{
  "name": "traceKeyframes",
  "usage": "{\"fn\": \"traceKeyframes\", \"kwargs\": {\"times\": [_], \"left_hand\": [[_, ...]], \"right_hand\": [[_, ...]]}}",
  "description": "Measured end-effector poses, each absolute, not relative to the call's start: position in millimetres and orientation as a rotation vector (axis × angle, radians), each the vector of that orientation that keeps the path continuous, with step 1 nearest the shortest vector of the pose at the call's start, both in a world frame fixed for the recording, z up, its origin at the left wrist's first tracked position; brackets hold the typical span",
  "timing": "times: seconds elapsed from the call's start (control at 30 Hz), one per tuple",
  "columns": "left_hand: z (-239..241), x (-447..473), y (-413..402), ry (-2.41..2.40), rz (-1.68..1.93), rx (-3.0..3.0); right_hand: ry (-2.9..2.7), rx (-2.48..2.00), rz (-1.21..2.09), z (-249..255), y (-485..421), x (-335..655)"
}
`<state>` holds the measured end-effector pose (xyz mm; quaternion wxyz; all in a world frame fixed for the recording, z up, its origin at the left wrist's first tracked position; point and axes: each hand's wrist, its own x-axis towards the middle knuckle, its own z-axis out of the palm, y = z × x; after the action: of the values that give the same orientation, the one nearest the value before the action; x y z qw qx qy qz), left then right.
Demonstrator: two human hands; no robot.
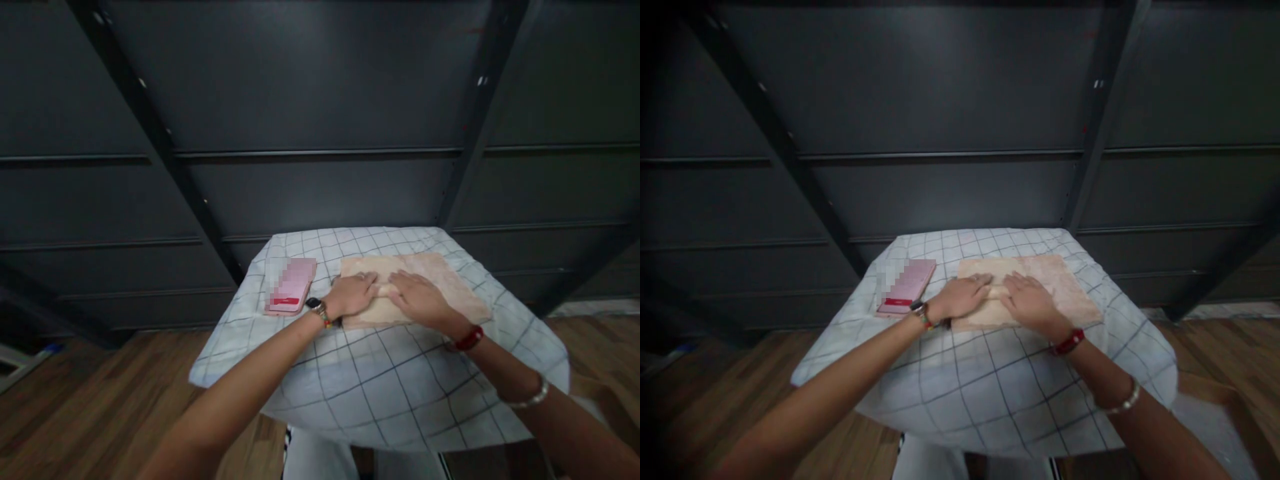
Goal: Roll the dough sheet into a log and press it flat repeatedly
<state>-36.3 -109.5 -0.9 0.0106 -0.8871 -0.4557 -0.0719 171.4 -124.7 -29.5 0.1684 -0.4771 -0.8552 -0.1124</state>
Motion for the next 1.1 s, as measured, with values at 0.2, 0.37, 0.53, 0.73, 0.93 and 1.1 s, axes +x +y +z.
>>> {"fn": "traceKeyframes", "kwargs": {"times": [0.2,0.37,0.53,0.73,0.93,1.1], "left_hand": [[-9,-43,-127,-1.230,-0.272,-2.804],[-1,-27,-65,-1.452,-0.261,-2.597],[9,-16,-11,-1.612,-0.356,-2.406],[13,-18,17,-1.553,-0.461,-2.411],[5,-20,18,-1.480,-0.228,-2.604],[-1,-22,-23,-1.333,-0.114,-2.759]], "right_hand": [[-2.428,-1.205,-0.427,-44,-148,181],[-2.457,-1.462,-0.275,-22,-85,173],[-2.462,-1.568,-0.130,-4,-29,165],[-2.458,-1.597,-0.162,2,-2,163],[-2.465,-1.609,-0.132,1,-15,163],[-2.479,-1.589,-0.112,-7,-58,165]]}}
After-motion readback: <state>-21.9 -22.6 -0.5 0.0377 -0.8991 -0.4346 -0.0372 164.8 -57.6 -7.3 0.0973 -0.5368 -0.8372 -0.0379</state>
